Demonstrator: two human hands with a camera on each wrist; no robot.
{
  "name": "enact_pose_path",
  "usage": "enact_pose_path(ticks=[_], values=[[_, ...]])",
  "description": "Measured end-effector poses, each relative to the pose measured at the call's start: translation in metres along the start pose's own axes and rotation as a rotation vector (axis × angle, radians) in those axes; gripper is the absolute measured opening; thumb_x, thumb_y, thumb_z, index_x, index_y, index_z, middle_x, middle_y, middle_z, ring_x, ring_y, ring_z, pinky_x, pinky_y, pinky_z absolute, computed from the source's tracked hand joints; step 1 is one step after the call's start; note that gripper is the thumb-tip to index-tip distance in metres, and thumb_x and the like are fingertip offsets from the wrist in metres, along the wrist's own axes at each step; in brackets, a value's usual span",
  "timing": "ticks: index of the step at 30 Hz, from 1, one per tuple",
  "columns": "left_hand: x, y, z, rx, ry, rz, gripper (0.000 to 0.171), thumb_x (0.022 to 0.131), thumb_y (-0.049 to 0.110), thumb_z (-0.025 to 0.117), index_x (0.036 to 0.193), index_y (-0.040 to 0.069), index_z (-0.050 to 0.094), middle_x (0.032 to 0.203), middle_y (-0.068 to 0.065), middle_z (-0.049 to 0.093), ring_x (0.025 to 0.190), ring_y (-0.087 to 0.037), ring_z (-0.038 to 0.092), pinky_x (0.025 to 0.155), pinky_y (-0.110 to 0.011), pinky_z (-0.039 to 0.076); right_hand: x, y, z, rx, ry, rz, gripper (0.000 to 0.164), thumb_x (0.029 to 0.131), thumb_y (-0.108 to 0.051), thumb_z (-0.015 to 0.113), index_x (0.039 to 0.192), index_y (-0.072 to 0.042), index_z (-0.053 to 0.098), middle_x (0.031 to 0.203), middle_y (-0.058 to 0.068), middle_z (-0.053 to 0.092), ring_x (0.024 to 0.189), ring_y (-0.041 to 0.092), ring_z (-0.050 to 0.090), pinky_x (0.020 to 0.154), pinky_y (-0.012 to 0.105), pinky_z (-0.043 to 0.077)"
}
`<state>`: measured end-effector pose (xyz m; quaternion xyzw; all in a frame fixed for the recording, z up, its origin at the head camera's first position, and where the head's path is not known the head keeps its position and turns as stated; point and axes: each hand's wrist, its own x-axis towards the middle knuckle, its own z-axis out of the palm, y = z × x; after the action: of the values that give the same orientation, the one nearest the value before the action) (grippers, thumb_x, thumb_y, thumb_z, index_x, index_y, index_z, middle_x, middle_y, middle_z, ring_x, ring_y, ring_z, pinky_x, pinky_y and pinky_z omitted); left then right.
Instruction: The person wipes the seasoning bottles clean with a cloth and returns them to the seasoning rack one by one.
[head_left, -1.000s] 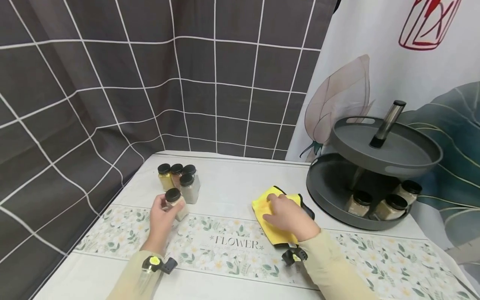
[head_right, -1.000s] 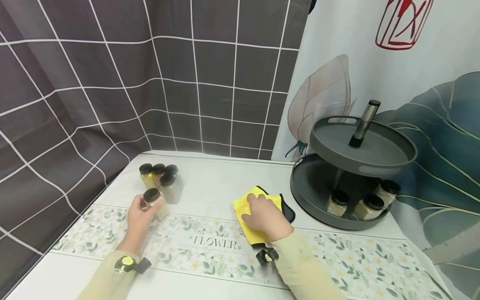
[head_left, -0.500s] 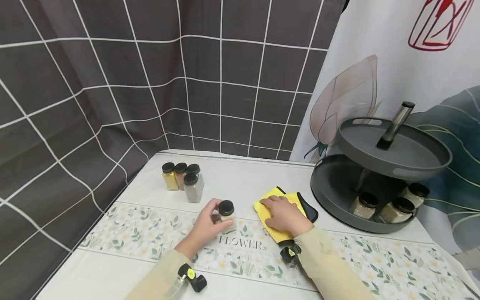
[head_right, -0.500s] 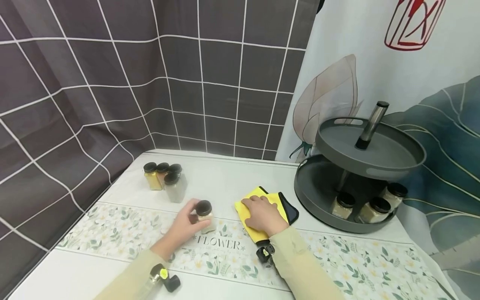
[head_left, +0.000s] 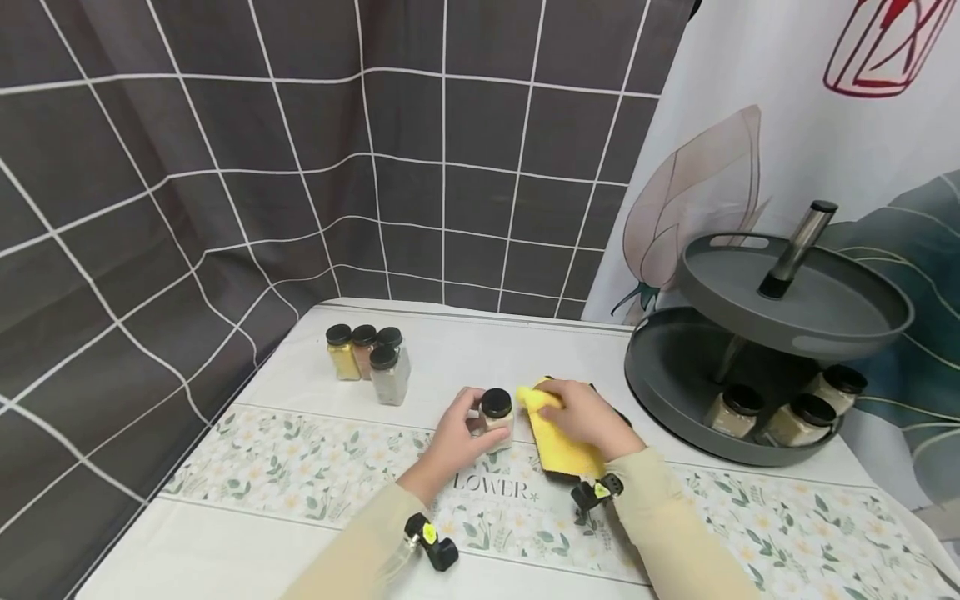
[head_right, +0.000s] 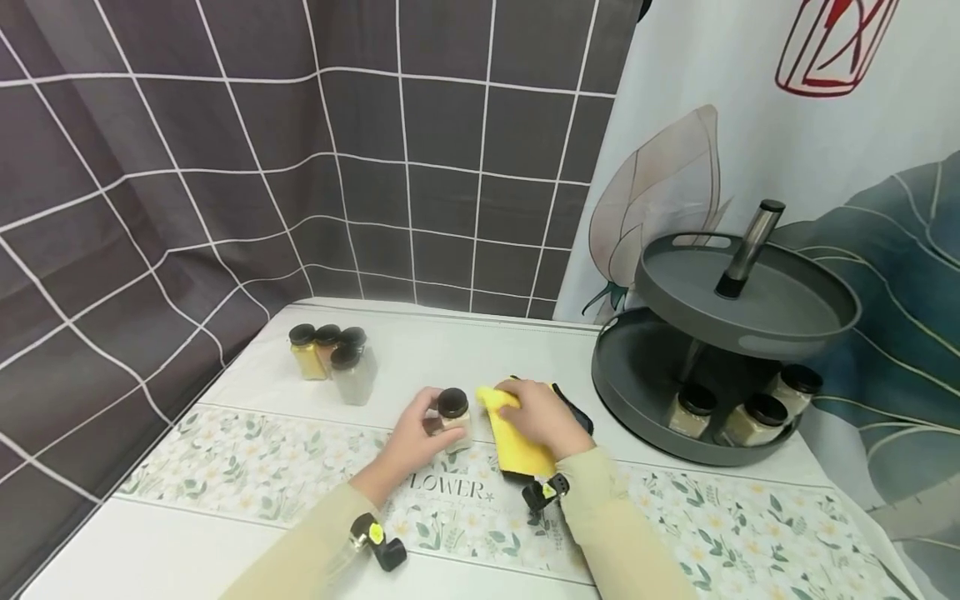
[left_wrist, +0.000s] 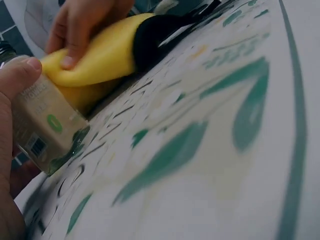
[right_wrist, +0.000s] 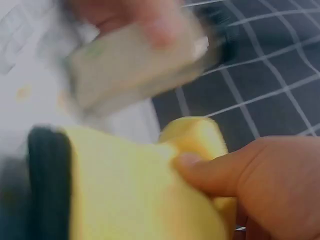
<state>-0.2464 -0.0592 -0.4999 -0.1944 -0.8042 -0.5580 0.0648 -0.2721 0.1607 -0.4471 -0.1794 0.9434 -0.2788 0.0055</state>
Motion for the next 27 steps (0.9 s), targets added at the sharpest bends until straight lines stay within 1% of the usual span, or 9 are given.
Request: enact_pose_path(ticks=[4, 7, 9, 12, 15, 18, 21, 24, 27], values=[[0.002, 0.002, 0.006, 0.027, -0.012, -0.005, 0.053, 0.075, 0.045, 0.071, 0.119, 0.026, 0.05, 0.11, 0.01, 0.047, 0.1, -0.01, 0.052, 0.088, -0.024, 0.046, -0.002, -0.01, -0.016, 0.172, 0.046, -0.026, 0.036, 0.09, -0.023, 0.059, 0.125, -0.016, 0.056, 0.111, 0.004, 0.061, 0.082, 0.015, 0.055, 0.075, 0.035, 0.047], [0.001, 0.003, 0.006, 0.041, -0.024, 0.008, 0.054, 0.075, 0.046, 0.07, 0.121, 0.025, 0.05, 0.112, 0.01, 0.047, 0.101, -0.011, 0.055, 0.089, -0.025, 0.046, -0.006, -0.023, -0.023, 0.181, 0.064, -0.137, 0.036, 0.091, -0.02, 0.057, 0.127, -0.017, 0.055, 0.117, 0.002, 0.059, 0.09, 0.015, 0.057, 0.079, 0.036, 0.048], [0.001, 0.002, 0.006, 0.054, -0.023, 0.027, 0.056, 0.075, 0.046, 0.07, 0.122, 0.024, 0.051, 0.113, 0.01, 0.046, 0.102, -0.011, 0.055, 0.088, -0.023, 0.046, -0.008, -0.032, -0.023, 0.129, 0.078, -0.241, 0.035, 0.091, -0.016, 0.057, 0.126, -0.019, 0.056, 0.118, -0.002, 0.058, 0.098, 0.014, 0.056, 0.084, 0.036, 0.047], [0.002, 0.002, 0.006, 0.07, -0.009, 0.059, 0.052, 0.078, 0.036, 0.071, 0.123, 0.019, 0.053, 0.113, 0.008, 0.047, 0.102, -0.011, 0.055, 0.088, -0.022, 0.046, -0.011, -0.044, -0.02, 0.011, 0.128, -0.423, 0.033, 0.09, -0.012, 0.059, 0.122, -0.019, 0.059, 0.119, -0.002, 0.057, 0.109, 0.016, 0.052, 0.093, 0.036, 0.043], [0.002, 0.004, 0.006, 0.12, 0.003, 0.078, 0.049, 0.08, 0.025, 0.069, 0.125, 0.015, 0.052, 0.116, 0.005, 0.048, 0.104, -0.011, 0.053, 0.09, -0.024, 0.046, -0.013, -0.054, -0.013, -0.118, 0.18, -0.518, 0.029, 0.09, -0.017, 0.059, 0.119, -0.019, 0.061, 0.119, -0.001, 0.056, 0.111, 0.019, 0.049, 0.093, 0.038, 0.043], [0.004, 0.005, 0.006, 0.157, -0.002, 0.072, 0.053, 0.081, 0.019, 0.068, 0.13, 0.015, 0.049, 0.124, 0.004, 0.046, 0.109, -0.012, 0.051, 0.091, -0.025, 0.045, -0.013, -0.058, -0.005, -0.173, 0.206, -0.508, 0.028, 0.092, -0.024, 0.055, 0.119, -0.019, 0.061, 0.12, 0.0, 0.055, 0.111, 0.021, 0.048, 0.091, 0.039, 0.044], [0.005, 0.005, 0.006, 0.17, -0.034, 0.053, 0.061, 0.08, 0.014, 0.069, 0.135, 0.018, 0.044, 0.125, 0.005, 0.043, 0.109, -0.011, 0.05, 0.091, -0.022, 0.044, -0.012, -0.056, -0.002, -0.145, 0.213, -0.435, 0.029, 0.093, -0.026, 0.053, 0.119, -0.017, 0.061, 0.12, -0.001, 0.054, 0.111, 0.018, 0.049, 0.09, 0.037, 0.046], [0.005, 0.003, 0.006, 0.154, -0.063, 0.034, 0.066, 0.077, 0.012, 0.072, 0.135, 0.019, 0.043, 0.118, 0.007, 0.044, 0.106, -0.01, 0.051, 0.089, -0.02, 0.044, -0.011, -0.052, -0.006, -0.105, 0.199, -0.388, 0.029, 0.092, -0.023, 0.055, 0.117, -0.012, 0.062, 0.117, -0.001, 0.056, 0.107, 0.016, 0.053, 0.089, 0.034, 0.046], [0.005, 0.003, 0.006, 0.153, -0.072, 0.023, 0.058, 0.077, 0.019, 0.073, 0.13, 0.018, 0.048, 0.114, 0.008, 0.045, 0.105, -0.01, 0.052, 0.09, -0.019, 0.044, -0.012, -0.05, -0.014, -0.116, 0.177, -0.391, 0.026, 0.089, -0.02, 0.058, 0.112, -0.01, 0.064, 0.114, 0.0, 0.058, 0.103, 0.016, 0.056, 0.086, 0.032, 0.049]])
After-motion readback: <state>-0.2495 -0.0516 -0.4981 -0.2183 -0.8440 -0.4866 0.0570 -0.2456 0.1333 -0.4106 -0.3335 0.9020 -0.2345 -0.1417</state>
